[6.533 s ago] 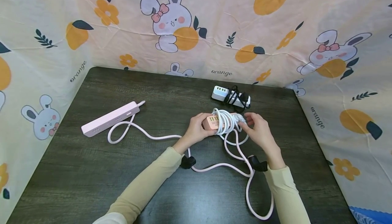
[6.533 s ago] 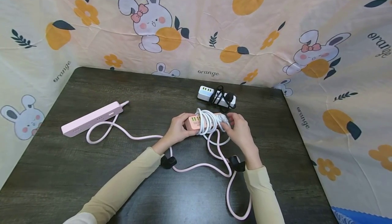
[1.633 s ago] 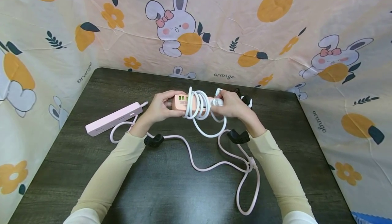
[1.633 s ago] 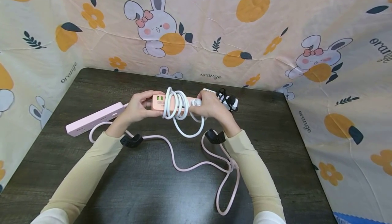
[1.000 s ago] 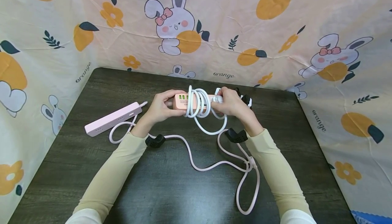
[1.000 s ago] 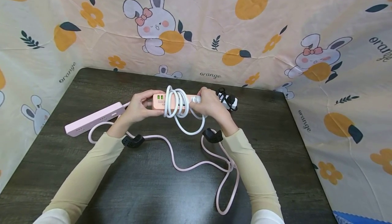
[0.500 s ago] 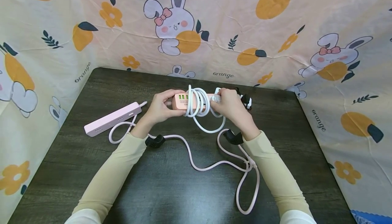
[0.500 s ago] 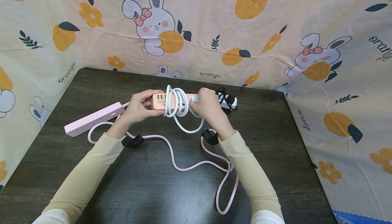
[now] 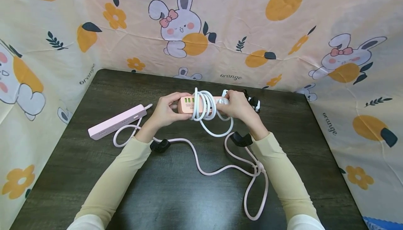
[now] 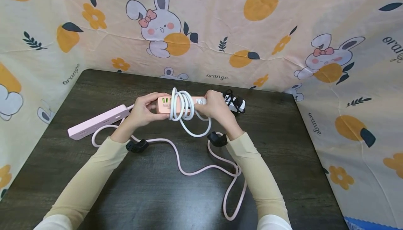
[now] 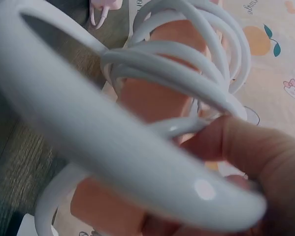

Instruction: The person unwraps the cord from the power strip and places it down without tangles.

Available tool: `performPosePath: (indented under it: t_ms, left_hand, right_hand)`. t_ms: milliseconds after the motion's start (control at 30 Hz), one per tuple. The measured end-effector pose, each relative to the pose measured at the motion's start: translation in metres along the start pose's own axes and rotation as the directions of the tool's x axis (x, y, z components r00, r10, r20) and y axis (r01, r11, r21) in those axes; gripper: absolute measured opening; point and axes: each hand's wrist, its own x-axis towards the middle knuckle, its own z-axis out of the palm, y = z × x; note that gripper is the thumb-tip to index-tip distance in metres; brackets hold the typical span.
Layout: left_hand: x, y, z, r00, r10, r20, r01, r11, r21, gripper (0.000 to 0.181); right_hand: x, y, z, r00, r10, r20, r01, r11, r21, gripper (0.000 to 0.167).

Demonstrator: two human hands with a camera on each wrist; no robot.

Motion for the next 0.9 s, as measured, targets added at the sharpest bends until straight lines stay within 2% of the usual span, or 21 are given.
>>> performPosePath:
  t_ms: [133,300,700,900]
  left_hand:
    - [-0.0018,-0.0013,0.0028,1.0,-0.007,0.005,0.007,1.0,-0.022,0.057]
    - [-0.0026,-0.0027,0.0059,1.0,-0.002,0.01,0.002,1.0,-0.03,0.057]
    - [-0.0042,-0.0008,0.0056,1.0,0.0,-0.008,0.0,1.0,-0.012,0.059]
    - [-0.0054,-0.0004,0.0082,1.0,0.008,-0.01,-0.008,1.0,0.014,0.058]
  right_hand:
    - [-0.0007,0.0025,0.0005,1.0,0.004,0.015,-0.004,0.999,-0.033,0.037]
    - [-0.0024,0.005,0.0005,0.999,0.018,0.027,-0.017,1.0,-0.022,0.037]
    - [-0.003,0.0102,0.0067,0.996,-0.057,-0.063,0.058,0.998,0.009,0.029]
    - [-0.0038,0.0092,0.0082,0.997,-0.039,-0.061,0.041,0.999,0.024,0.029]
